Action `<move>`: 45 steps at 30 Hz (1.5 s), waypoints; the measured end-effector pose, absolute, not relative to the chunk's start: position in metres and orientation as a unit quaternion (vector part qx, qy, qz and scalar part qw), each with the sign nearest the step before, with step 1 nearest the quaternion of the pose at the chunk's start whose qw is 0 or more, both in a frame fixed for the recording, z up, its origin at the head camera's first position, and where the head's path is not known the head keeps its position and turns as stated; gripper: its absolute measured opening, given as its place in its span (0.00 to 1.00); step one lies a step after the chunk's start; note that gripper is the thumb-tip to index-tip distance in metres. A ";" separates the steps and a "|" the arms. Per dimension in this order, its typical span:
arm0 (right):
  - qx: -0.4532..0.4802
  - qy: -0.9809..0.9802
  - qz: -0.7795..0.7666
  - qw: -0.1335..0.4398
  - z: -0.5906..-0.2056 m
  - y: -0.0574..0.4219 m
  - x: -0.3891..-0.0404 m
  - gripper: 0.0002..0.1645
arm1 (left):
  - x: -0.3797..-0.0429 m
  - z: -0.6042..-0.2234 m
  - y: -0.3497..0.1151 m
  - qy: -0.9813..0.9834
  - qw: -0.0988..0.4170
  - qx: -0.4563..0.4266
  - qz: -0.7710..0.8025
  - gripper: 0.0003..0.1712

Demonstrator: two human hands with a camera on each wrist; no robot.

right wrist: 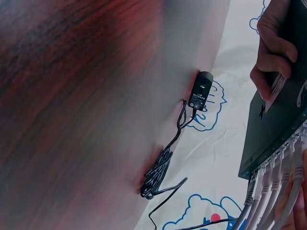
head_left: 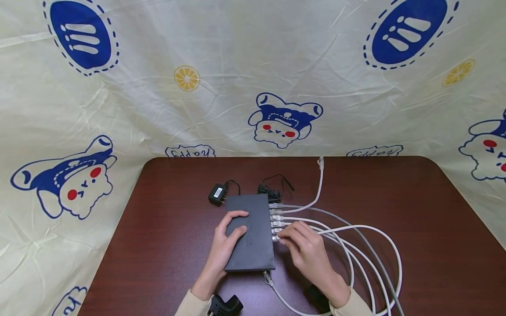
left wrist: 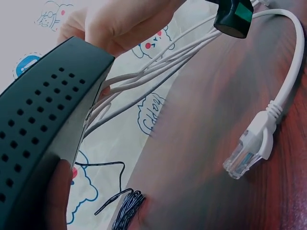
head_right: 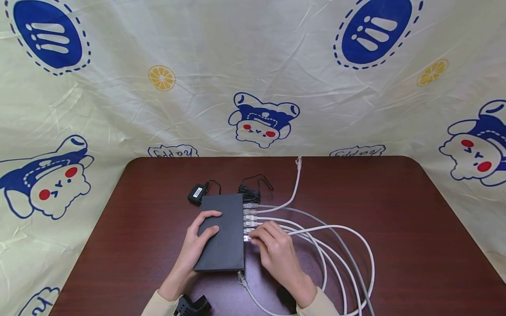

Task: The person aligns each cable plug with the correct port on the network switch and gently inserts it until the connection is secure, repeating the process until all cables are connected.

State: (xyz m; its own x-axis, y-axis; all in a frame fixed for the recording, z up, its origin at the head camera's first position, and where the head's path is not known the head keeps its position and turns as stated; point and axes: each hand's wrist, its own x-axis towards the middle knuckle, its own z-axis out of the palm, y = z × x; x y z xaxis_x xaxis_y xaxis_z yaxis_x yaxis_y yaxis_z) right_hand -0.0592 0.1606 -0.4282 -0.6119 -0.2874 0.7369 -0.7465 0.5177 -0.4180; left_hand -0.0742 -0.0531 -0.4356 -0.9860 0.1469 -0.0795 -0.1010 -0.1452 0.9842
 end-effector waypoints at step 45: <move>0.261 -0.844 0.404 0.239 -0.421 0.170 -0.040 0.21 | -0.075 -0.444 -0.039 0.654 0.059 0.013 0.754 0.15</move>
